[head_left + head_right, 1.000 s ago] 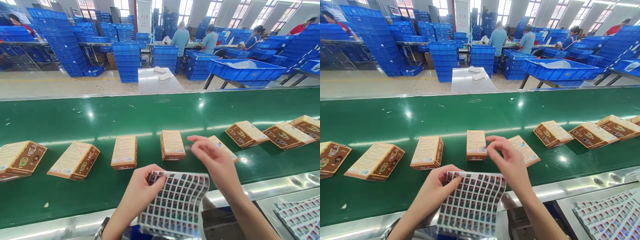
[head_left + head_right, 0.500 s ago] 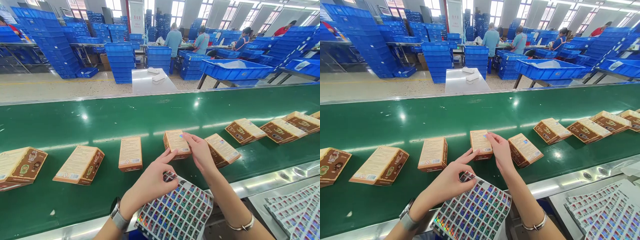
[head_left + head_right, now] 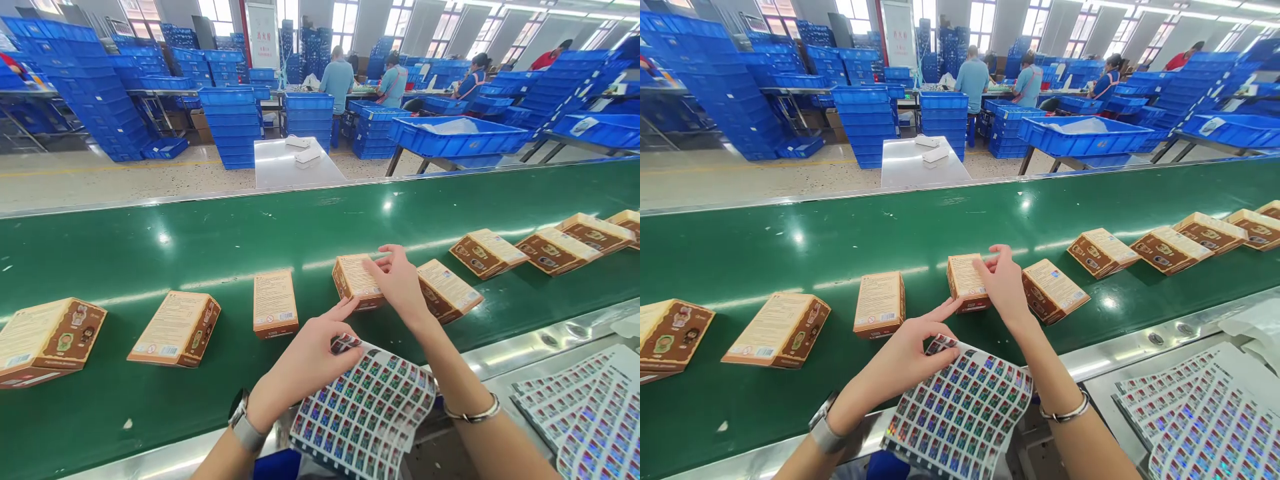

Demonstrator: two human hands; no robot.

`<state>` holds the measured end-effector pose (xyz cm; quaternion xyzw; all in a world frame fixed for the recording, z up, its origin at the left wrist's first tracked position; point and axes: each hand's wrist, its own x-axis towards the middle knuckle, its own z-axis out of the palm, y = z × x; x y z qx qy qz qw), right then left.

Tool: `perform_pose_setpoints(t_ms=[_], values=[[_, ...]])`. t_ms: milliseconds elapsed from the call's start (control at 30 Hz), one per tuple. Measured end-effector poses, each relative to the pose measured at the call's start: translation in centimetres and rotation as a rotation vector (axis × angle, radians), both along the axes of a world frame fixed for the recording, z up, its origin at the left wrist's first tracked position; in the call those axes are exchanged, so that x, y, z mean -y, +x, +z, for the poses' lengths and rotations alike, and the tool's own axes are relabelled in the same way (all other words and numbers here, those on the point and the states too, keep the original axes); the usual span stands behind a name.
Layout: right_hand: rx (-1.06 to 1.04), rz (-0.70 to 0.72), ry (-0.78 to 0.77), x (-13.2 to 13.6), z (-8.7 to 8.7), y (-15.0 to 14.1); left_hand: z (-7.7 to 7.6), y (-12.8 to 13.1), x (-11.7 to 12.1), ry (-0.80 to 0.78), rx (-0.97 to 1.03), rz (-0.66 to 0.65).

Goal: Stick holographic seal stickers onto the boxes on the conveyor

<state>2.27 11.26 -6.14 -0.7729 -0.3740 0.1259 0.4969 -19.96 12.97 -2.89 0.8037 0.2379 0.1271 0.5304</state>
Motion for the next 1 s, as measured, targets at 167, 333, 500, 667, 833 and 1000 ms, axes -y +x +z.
perform_pose_setpoints(t_ms=[167, 333, 500, 667, 833, 1000], values=[[0.317, 0.266, 0.054, 3.3, 3.4, -3.1, 0.2, -3.2, 0.7, -0.135, -0.073, 0.231], [0.495, 0.749, 0.169, 6.9, 4.9, -9.0, 0.4, -7.0, 1.2, -0.230, 0.006, 0.354], [0.616, 0.673, 0.325, 7.3, 3.7, -7.3, 0.2, -3.8, 2.6, -0.279, 0.056, 0.428], [0.837, 0.584, 0.464, 8.5, 3.1, -2.4, -0.4, 1.8, 3.8, -0.348, 0.105, 0.488], [0.108, 0.481, 0.261, 6.7, 2.9, -0.8, -0.6, 0.6, 2.8, -0.120, 0.103, 0.441], [-0.551, 0.286, 0.067, 2.0, 0.4, 1.2, -1.2, 0.5, 1.3, 0.131, 0.043, 0.180]])
